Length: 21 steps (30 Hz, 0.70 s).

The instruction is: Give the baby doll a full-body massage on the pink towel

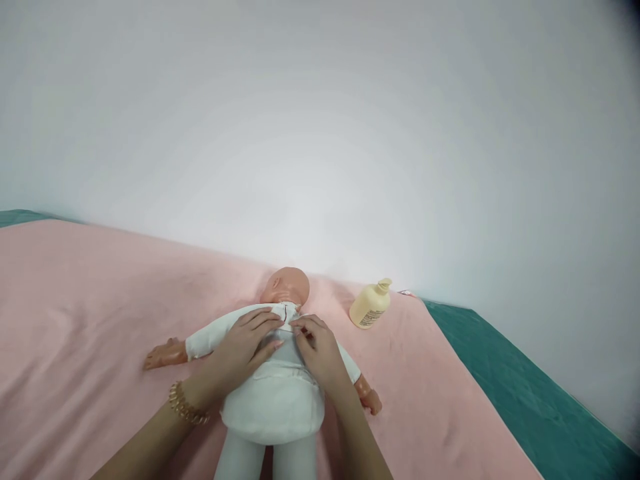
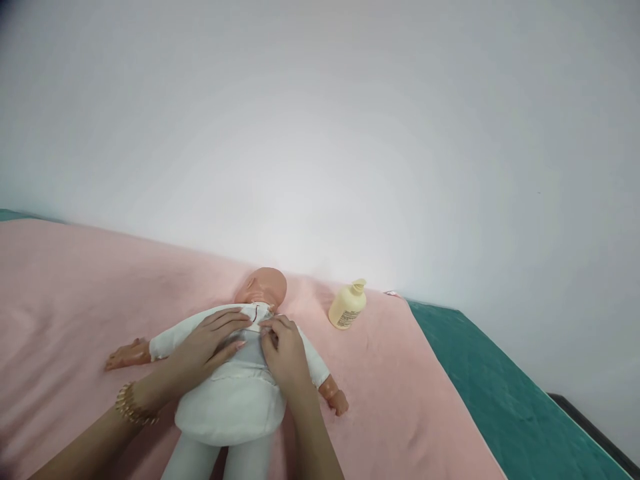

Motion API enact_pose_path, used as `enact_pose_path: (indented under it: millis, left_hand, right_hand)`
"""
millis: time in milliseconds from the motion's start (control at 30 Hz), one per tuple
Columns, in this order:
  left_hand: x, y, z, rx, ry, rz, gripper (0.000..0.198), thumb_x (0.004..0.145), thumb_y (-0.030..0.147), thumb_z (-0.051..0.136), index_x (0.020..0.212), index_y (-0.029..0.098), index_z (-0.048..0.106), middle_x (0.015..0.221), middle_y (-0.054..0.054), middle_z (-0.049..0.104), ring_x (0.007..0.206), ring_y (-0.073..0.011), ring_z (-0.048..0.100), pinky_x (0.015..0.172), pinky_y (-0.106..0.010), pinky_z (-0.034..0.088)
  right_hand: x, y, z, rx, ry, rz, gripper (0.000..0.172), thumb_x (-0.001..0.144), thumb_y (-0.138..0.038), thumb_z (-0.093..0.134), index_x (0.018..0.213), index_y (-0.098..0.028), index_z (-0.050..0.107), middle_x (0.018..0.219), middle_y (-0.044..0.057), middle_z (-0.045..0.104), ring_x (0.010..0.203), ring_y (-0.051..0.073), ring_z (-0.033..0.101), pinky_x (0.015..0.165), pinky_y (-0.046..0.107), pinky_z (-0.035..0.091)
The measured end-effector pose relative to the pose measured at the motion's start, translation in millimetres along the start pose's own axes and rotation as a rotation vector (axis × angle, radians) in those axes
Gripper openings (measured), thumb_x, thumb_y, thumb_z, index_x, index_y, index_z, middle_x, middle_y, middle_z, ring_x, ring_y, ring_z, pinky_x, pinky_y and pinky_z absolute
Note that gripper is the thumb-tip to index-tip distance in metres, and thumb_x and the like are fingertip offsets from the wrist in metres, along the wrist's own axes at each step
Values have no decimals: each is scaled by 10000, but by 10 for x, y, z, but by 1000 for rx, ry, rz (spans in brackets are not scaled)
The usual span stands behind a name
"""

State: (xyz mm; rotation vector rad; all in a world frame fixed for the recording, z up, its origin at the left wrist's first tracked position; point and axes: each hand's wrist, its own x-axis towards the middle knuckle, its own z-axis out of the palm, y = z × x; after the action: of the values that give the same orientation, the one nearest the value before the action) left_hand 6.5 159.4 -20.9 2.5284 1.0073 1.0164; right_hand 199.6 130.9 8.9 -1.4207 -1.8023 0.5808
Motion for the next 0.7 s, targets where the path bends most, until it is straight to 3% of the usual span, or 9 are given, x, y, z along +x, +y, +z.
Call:
enact_pose_path:
  millis: [300,533,700]
  left_hand:
    - [12,10,4,-2,-71,-19,323,967,394,441,1176,205,598,1230,-58,637,1246,-248,482,1067,-486,392]
    - [14,-28,-49,68,30,-19,354,966,380,440,1264,216,539,1302,-46,598,1304,-231,423,1107,-464,328]
    - [15,-89,-43,83,-18,-40,345,959,400,442,1230,232,572,1299,-46,603,1316,-246,418,1114,-491,293]
  right_hand:
    - [-15,-3,-2,-21,-55,-14,242,912,-162,490,998,-165,717,1033,68,673,1042,204,557,965,355,395]
    - [1,29,-4,-102,92,-100,277,952,-298,470,1044,-164,695,1128,87,648,1103,222,516,990,377,389]
    - [1,61,8,-130,-9,-53,339,966,-362,458,1166,-163,643,1186,93,636,1122,240,513,1000,412,391]
